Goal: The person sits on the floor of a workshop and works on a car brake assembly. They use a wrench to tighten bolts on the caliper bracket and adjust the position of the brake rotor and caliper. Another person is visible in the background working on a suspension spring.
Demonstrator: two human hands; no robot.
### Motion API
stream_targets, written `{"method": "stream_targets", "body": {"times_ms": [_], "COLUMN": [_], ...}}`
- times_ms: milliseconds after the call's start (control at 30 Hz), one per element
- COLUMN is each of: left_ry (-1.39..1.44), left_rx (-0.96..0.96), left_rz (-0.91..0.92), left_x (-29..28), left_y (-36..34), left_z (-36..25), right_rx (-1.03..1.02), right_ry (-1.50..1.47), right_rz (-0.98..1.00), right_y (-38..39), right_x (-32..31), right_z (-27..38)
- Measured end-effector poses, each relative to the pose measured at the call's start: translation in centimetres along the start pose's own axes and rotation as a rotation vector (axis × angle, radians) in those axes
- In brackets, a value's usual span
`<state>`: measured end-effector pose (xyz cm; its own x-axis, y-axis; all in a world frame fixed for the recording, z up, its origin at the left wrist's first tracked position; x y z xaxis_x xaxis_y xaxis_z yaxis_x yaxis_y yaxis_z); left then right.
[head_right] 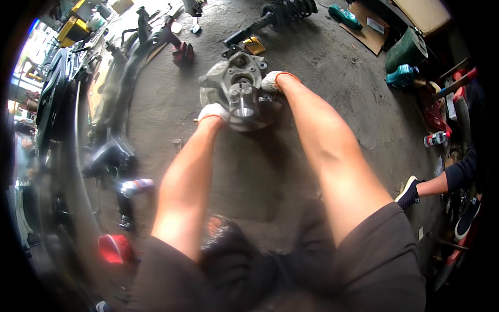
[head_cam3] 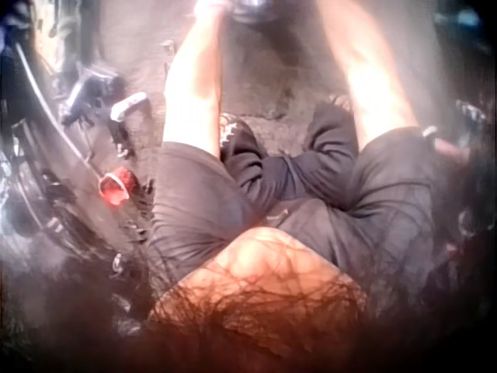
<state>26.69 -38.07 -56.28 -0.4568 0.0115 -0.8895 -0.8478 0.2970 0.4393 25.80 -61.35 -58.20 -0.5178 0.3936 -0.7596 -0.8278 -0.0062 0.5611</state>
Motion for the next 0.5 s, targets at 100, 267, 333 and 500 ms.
{"method": "stream_targets", "body": {"times_ms": [100,267,333,500], "left_ry": [0.038,-0.002,-0.002,-0.015], "left_rx": [-0.057,-0.056,-0.04,-0.003], "left_rz": [-0.001,0.025,0.041,0.049], "left_x": [0.0,0.8,0.5,1.7], "left_y": [1.4,1.4,2.0,2.5], "left_z": [0.6,0.3,-0.8,-2.6], "right_rx": [0.305,0.171,0.104,0.145], "right_ry": [-0.589,-0.086,0.253,0.221], "right_rz": [0.016,-0.061,-0.053,-0.06], "right_y": [4.8,6.4,6.1,7.4], "right_x": [-3.1,-6.8,-7.5,-7.5], "right_z": [1.7,3.6,4.9,4.9]}}
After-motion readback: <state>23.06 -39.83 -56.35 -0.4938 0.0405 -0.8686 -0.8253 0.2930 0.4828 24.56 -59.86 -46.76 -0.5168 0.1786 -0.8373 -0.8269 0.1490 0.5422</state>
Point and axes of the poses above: each hand's wrist, its own y-axis away from the middle knuckle, its own x-axis out of the palm, z = x × y, the point moved 5 cm from there along -y, towards the middle knuckle, and after that the axes turned 1 degree about -z, right-handed, at the moved point
